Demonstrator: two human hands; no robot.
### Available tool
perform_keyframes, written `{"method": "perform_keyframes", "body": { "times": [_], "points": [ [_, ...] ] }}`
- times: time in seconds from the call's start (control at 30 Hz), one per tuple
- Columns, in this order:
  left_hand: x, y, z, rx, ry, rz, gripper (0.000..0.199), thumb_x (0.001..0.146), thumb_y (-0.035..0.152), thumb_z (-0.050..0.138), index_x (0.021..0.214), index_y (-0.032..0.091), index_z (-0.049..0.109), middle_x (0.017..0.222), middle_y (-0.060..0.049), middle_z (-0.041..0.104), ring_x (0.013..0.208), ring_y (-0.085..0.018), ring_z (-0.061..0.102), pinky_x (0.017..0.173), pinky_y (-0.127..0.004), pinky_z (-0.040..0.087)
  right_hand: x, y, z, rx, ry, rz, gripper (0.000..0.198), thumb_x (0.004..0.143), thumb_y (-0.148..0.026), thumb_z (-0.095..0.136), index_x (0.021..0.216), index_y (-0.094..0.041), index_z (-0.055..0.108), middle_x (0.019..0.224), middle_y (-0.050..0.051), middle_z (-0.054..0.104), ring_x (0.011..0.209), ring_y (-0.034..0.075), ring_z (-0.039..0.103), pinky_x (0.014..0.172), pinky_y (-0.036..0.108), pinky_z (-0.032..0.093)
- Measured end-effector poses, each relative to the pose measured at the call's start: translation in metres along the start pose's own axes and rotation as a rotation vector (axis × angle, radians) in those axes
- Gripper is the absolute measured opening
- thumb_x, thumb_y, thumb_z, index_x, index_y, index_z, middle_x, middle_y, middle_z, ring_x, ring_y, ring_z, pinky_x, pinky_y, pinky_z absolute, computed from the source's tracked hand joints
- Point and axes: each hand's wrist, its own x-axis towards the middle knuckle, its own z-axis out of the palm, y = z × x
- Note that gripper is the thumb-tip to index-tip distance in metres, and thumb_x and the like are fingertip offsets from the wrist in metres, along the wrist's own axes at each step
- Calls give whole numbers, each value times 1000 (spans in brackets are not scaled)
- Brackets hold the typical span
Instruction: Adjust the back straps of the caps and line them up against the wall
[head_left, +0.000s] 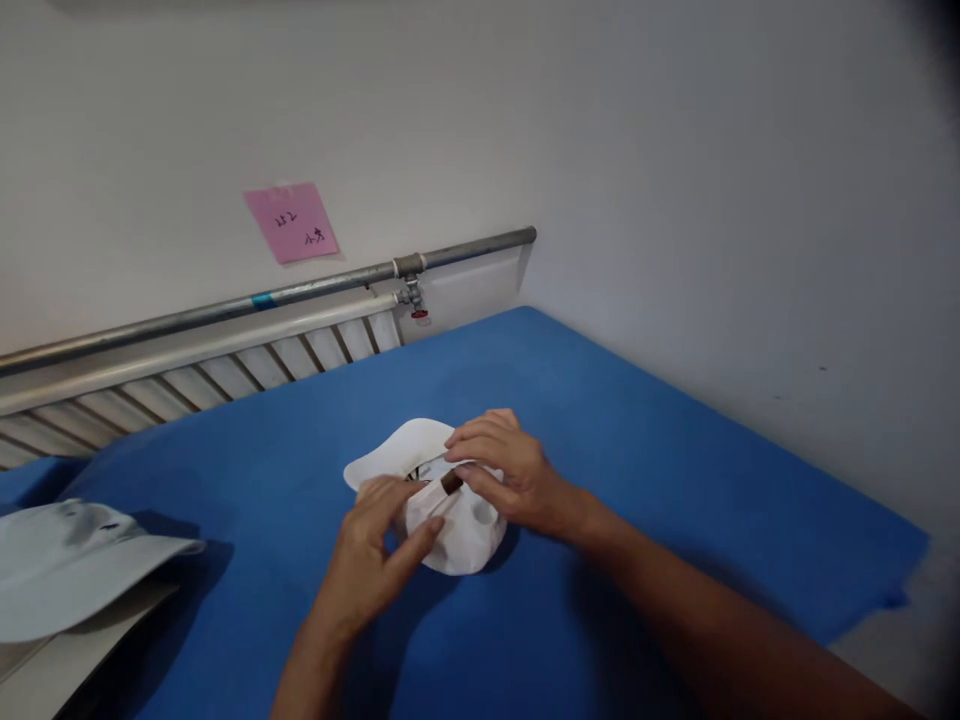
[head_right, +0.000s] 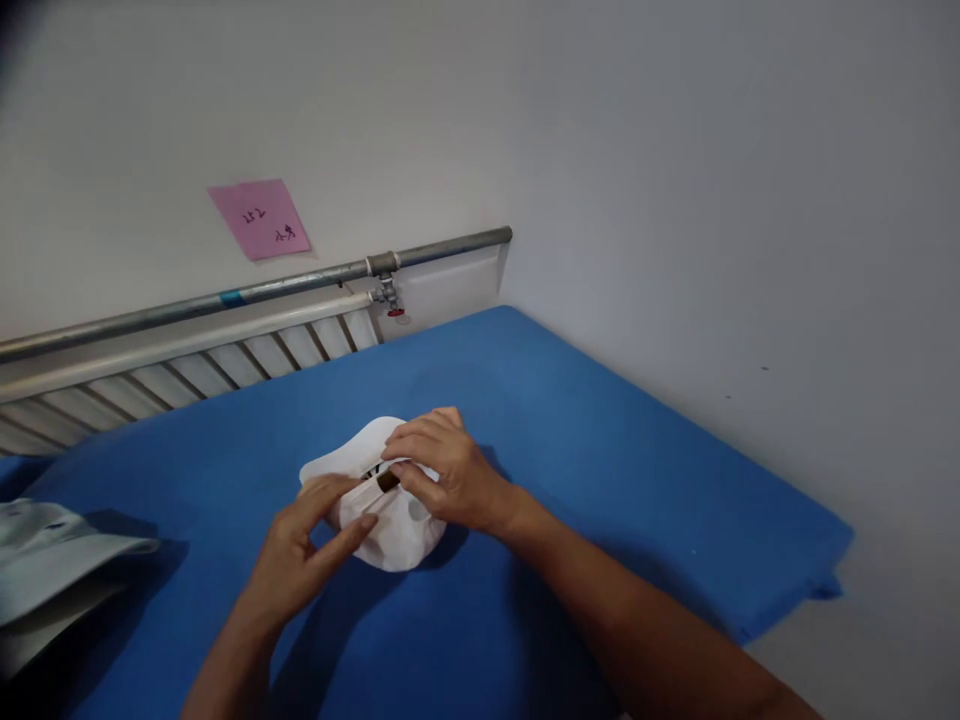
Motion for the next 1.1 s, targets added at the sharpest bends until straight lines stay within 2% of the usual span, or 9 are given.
{"method": "perform_keyframes", "body": {
  "times": [0.1, 0.23, 0.3, 0.37, 0.43, 0.57, 0.83, 0.97, 1.1],
  "points": [
    [0, 0, 5, -166, -91, -227, 21, 84, 34, 57, 92, 19, 69, 79, -2, 67, 72, -16, 59, 65, -27, 45, -3, 5, 9, -130, -15, 54, 15, 81, -16, 58, 95, -20, 64, 103, 7, 67, 97, 20, 60, 86, 40, 40],
    [-1, -5, 6, -364, -92, -385, 25, 84, 35, 57, 100, 19, 69, 92, -3, 69, 81, -16, 61, 70, -26, 46, -5, -8, 3, -211, 203, -31, 17, 81, -15, 58, 96, -21, 62, 105, 8, 66, 100, 21, 58, 89, 42, 40],
    [0, -7, 6, -405, -85, -382, 27, 84, 35, 57, 104, 20, 68, 95, -3, 69, 84, -17, 61, 73, -26, 46, -6, -16, 2, -178, 207, -124, 16, 81, -13, 57, 94, -21, 61, 94, 5, 67, 89, 19, 60, 83, 38, 42],
    [0, -7, 6, -428, -70, -348, 28, 84, 34, 58, 107, 21, 68, 98, -3, 69, 88, -17, 61, 77, -27, 46, -6, -21, 5, -142, 111, -160, 15, 82, -13, 55, 94, -20, 60, 86, 3, 67, 80, 16, 61, 77, 35, 43],
    [0, -6, 7, -443, -59, -315, 28, 84, 33, 58, 109, 22, 68, 102, -3, 69, 93, -18, 61, 81, -27, 46, -7, -22, 11, -144, 49, -117, 11, 85, -13, 53, 92, -18, 59, 84, 4, 68, 81, 16, 62, 75, 33, 43],
    [-1, -5, 7, -416, -60, -250, 28, 85, 31, 58, 110, 24, 68, 107, -4, 69, 98, -18, 61, 84, -27, 45, -6, -20, 18, -134, 61, -2, 8, 85, -13, 52, 89, -18, 58, 85, 5, 68, 86, 17, 62, 78, 32, 44],
    [1, -2, 14, -210, -34, -131, 25, 85, 26, 55, 106, 20, 69, 101, -7, 70, 94, -19, 63, 83, -30, 46, -12, -24, 25, -139, -58, 106, 18, 78, -6, 48, 90, -17, 54, 87, 7, 65, 85, 18, 60, 80, 33, 46],
    [2, 0, 15, -173, -64, -168, 26, 83, 24, 55, 104, 19, 70, 100, -7, 71, 93, -20, 63, 82, -31, 46, -17, -18, 31, -140, -132, 154, 23, 75, -3, 44, 92, -16, 53, 89, 8, 65, 85, 19, 59, 78, 33, 47],
    [1, 2, 7, -313, -110, -289, 27, 82, 26, 57, 104, 21, 70, 99, -6, 70, 89, -20, 64, 76, -29, 48, -16, -10, 28, -28, -92, 250, 25, 74, 0, 42, 89, -17, 53, 81, 4, 65, 74, 15, 60, 70, 28, 48]
  ]
}}
